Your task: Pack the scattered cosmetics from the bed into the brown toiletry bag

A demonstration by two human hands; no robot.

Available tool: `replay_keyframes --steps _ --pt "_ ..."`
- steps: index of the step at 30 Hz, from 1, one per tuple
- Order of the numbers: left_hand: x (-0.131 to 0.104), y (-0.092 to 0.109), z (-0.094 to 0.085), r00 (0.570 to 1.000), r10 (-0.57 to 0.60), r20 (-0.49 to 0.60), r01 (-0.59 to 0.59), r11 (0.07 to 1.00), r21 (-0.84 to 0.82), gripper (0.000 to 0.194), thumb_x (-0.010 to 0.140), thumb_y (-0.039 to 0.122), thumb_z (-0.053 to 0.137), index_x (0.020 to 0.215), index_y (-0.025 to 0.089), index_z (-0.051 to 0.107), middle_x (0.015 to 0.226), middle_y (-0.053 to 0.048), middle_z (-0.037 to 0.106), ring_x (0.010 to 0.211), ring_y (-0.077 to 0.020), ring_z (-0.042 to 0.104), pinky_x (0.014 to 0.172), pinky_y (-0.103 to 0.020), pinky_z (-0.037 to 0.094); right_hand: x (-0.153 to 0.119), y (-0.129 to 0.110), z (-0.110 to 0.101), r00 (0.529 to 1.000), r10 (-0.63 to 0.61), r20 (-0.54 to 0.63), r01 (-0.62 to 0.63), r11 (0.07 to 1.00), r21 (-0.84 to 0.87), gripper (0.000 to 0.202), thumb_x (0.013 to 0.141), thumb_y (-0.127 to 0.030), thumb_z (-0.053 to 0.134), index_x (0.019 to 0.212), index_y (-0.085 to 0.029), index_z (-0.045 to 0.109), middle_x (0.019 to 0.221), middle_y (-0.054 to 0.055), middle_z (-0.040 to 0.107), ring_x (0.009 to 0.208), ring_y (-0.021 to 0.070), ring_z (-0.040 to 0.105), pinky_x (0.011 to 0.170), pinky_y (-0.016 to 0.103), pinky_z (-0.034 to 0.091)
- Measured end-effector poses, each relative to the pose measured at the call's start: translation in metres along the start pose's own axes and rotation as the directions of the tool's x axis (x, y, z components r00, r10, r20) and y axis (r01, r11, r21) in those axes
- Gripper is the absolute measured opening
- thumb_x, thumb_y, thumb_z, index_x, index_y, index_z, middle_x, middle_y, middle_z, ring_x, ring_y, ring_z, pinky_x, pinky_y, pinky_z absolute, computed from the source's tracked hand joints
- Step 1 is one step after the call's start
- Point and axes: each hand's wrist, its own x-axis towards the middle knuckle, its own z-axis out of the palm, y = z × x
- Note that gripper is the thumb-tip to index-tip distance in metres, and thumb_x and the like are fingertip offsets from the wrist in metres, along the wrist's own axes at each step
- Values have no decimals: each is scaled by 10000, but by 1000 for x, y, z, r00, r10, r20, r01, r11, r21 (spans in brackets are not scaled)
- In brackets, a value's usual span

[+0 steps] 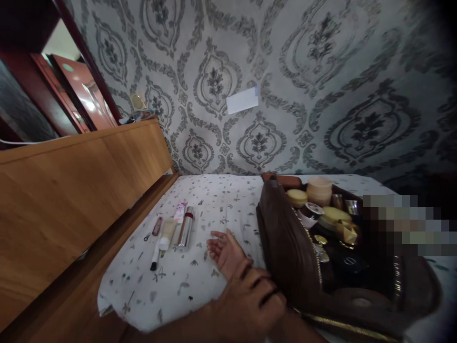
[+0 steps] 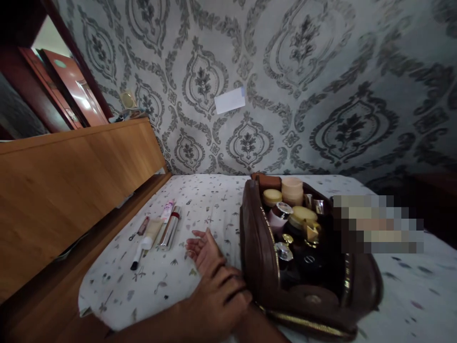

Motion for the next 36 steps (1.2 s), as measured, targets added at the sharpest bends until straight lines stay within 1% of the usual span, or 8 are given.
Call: replay_keyframes --steps 3,12,18,20,23,26,31,36 --pt "-6 4 -5 999 25 -34 -21 995 95 198 917 167 482 1076 166 600 1031 -84 695 1035 -203 586 994 -411 428 0 -6 4 995 98 -24 -97 994 48 336 884 -494 567 890 -164 635 701 59 695 606 145 648 590 249 487" --pt "-26 9 -15 972 -203 -120 229 935 270 169 907 151 486 1040 157 590 833 -85 617 792 -233 602 694 -364 533 -8 -12 18 985 155 -78 -151 987 57 347 956 -432 455 837 -163 638 668 70 694 571 139 639 555 239 496" --pt "-35 13 -11 942 -304 -140 309 951 14 196 872 92 428 1032 174 508 828 -87 618 746 -231 602 636 -359 522 -10 -12 20 987 135 -82 -131 990 57 368 977 -409 423 820 -162 646 653 70 694 561 129 637 545 223 490" --pt "-36 14 -13 866 -482 -138 434 858 -274 153 879 130 439 1005 208 476 854 -68 610 746 -206 593 639 -335 512 -9 -11 20 988 137 -66 -134 990 42 355 974 -402 437 815 -162 646 660 71 698 565 130 640 552 227 494" --pt "-33 11 -18 713 -701 4 503 508 -699 70 916 213 442 984 226 435 863 -38 565 735 -160 576 673 -298 512 -10 -10 18 989 132 -62 -134 990 -42 311 955 -389 489 822 -161 653 655 64 695 564 130 640 578 234 499" --pt "-25 4 -23 661 -741 119 462 276 -843 112 929 307 468 971 218 416 872 -34 525 738 -146 557 687 -285 502 -14 -6 16 998 41 -41 -48 981 -188 255 855 -414 644 877 -162 677 716 60 710 647 155 667 615 256 508" --pt "-20 -5 -30 602 -794 83 563 349 -750 103 934 296 446 974 202 435 906 -41 514 809 -164 512 766 -316 461 -16 -1 13 999 -1 -36 -10 948 -318 401 653 -496 799 873 -177 696 737 42 714 675 191 664 572 275 497" --pt "-27 2 -37 725 -679 114 603 545 -582 55 905 185 410 943 191 449 904 -55 538 836 -180 494 783 -329 429 -5 -1 11 996 47 -73 -58 987 -147 255 709 -400 791 793 -185 681 666 25 700 596 150 646 587 260 515"
